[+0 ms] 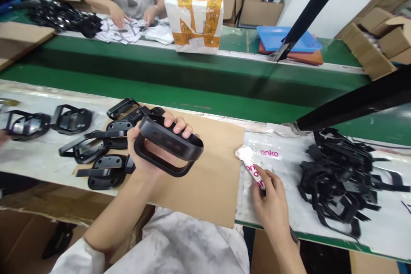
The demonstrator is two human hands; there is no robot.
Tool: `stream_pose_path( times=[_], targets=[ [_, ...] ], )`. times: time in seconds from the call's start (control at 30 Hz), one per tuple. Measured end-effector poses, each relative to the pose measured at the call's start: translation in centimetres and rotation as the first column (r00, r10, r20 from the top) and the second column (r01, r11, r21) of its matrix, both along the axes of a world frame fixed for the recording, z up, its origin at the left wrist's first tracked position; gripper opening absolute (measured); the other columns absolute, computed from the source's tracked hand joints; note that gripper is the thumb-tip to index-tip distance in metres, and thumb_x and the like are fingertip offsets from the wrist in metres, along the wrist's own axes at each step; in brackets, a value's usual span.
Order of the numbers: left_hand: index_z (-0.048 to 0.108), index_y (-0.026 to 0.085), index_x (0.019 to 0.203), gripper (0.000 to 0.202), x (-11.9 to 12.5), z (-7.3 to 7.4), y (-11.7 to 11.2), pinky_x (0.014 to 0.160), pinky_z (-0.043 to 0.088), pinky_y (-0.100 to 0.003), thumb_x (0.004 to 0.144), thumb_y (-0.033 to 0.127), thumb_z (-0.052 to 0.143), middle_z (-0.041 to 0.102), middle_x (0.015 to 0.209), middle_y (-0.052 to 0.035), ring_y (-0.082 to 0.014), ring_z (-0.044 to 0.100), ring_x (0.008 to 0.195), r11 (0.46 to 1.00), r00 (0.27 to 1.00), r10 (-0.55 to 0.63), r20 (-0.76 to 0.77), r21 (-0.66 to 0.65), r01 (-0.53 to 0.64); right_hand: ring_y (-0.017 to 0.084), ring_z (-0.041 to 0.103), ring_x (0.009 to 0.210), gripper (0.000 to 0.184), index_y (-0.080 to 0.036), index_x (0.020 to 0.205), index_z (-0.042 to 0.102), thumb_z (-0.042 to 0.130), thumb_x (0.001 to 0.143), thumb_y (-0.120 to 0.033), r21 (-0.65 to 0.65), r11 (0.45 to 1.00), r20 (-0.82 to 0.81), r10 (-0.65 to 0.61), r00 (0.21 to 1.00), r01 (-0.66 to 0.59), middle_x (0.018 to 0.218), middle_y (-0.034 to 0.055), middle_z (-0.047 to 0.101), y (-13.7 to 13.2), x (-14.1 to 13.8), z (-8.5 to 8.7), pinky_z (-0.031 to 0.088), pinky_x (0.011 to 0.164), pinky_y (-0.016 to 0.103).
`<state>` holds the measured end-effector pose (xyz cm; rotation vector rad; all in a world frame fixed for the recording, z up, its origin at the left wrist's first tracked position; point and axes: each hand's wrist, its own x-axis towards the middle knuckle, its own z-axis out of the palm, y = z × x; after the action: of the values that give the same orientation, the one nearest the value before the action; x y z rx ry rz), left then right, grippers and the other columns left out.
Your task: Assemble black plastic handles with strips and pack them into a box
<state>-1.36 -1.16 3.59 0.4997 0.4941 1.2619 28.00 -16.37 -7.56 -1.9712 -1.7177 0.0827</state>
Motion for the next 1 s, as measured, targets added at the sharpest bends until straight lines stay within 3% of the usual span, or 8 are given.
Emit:
stream_pose_path(
  times=[0.17,0.33,0.5,0.57,0.67,0.8,0.9,1.0],
  targets=[
    [0.065,0.023,0.088,0.042,0.6,0.4,0.0,0.088,0.057,-0.043,0.079,0.064,0.072,0.065,0.086,-0.0045,-0.026,0.068,0.089,0.999,0.999,-0.02,0.031,0.049,0.018,0.033,0.067,0.116,0.041,-0.024,0.137,0.069,0.052,0.102,-0.036,-0.018,0.999,-0.027,-0.038,0.999,0.037,0.125,0.0132,0.067,0.0,0.1,-0.5,0.059,0.084,0.042],
    [0.065,0.023,0.085,0.041,1.8,0.3,-0.2,0.087,0.057,-0.041,0.078,0.062,0.074,0.061,0.084,-0.0036,-0.0232,0.064,0.085,0.999,0.999,0.003,0.043,0.033,-0.004,0.036,0.065,0.12,0.044,-0.021,0.139,0.066,0.055,0.1,-0.039,-0.026,0.999,-0.09,-0.037,0.995,0.035,0.126,0.0147,0.066,0.2,0.2,-0.6,0.053,0.103,0.055],
    [0.064,0.024,0.09,0.041,3.0,-0.1,-0.5,0.09,0.056,-0.046,0.077,0.06,0.075,0.058,0.088,-0.0034,-0.0253,0.062,0.088,0.999,1.0,0.005,-0.007,0.042,-0.004,0.031,0.066,0.105,0.022,-0.022,0.111,0.072,0.071,0.096,-0.038,0.159,0.982,-0.332,-0.047,0.942,0.105,0.114,0.0129,0.066,-0.3,-3.0,3.4,0.053,0.094,0.049],
    [0.064,0.024,0.092,0.04,3.7,-0.3,-0.7,0.092,0.055,-0.045,0.079,0.061,0.073,0.056,0.088,-0.0031,-0.0249,0.061,0.089,0.993,0.998,0.027,-0.057,0.12,-0.02,0.023,0.063,0.08,0.024,-0.023,0.085,0.068,0.069,0.1,-0.041,0.108,0.994,-0.596,0.085,0.799,-0.025,0.084,0.0055,0.064,-0.1,-5.5,5.4,0.052,0.077,0.038],
    [0.061,0.024,0.093,0.04,4.7,-0.5,-1.5,0.091,0.052,-0.042,0.082,0.061,0.074,0.052,0.089,-0.0022,-0.0229,0.057,0.089,0.961,0.991,0.071,-0.117,0.273,-0.037,0.014,0.046,0.053,0.058,-0.019,0.078,0.066,0.05,0.103,-0.069,-0.117,0.925,-0.949,0.003,0.314,-0.361,0.061,-0.0003,0.051,1.4,-9.3,7.2,0.035,0.051,0.029],
    [0.057,0.026,0.096,0.039,5.1,-0.8,-2.9,0.089,0.047,-0.042,0.086,0.06,0.073,0.05,0.095,-0.0034,-0.0238,0.053,0.092,0.831,0.92,0.258,-0.295,0.553,-0.056,0.006,0.023,0.043,0.068,-0.021,0.059,0.049,0.066,0.086,-0.081,-0.107,0.897,-0.967,-0.194,-0.163,-0.429,0.049,-0.0093,0.029,4.0,-12.2,7.4,0.017,0.043,0.024],
    [0.056,0.027,0.102,0.037,4.7,-1.5,-3.6,0.089,0.046,-0.045,0.088,0.058,0.071,0.049,0.096,-0.0045,-0.0262,0.053,0.093,0.684,0.825,0.402,-0.396,0.729,0.017,0.004,0.015,0.045,0.069,-0.024,0.06,0.035,0.08,0.076,-0.075,-0.178,0.895,-0.905,-0.312,-0.289,-0.41,0.049,-0.0119,0.024,4.4,-12.8,7.5,0.011,0.043,0.022],
    [0.053,0.027,0.104,0.036,4.4,-2.4,-3.9,0.086,0.045,-0.046,0.091,0.057,0.066,0.048,0.096,-0.0042,-0.0256,0.052,0.091,0.634,0.807,0.396,-0.437,0.767,0.104,0.003,0.01,0.046,0.07,-0.025,0.063,0.031,0.079,0.079,-0.074,-0.256,0.864,-0.872,-0.4,-0.283,-0.434,0.05,-0.0135,0.023,3.6,-12.9,7.6,0.008,0.044,0.021]
  ],
)
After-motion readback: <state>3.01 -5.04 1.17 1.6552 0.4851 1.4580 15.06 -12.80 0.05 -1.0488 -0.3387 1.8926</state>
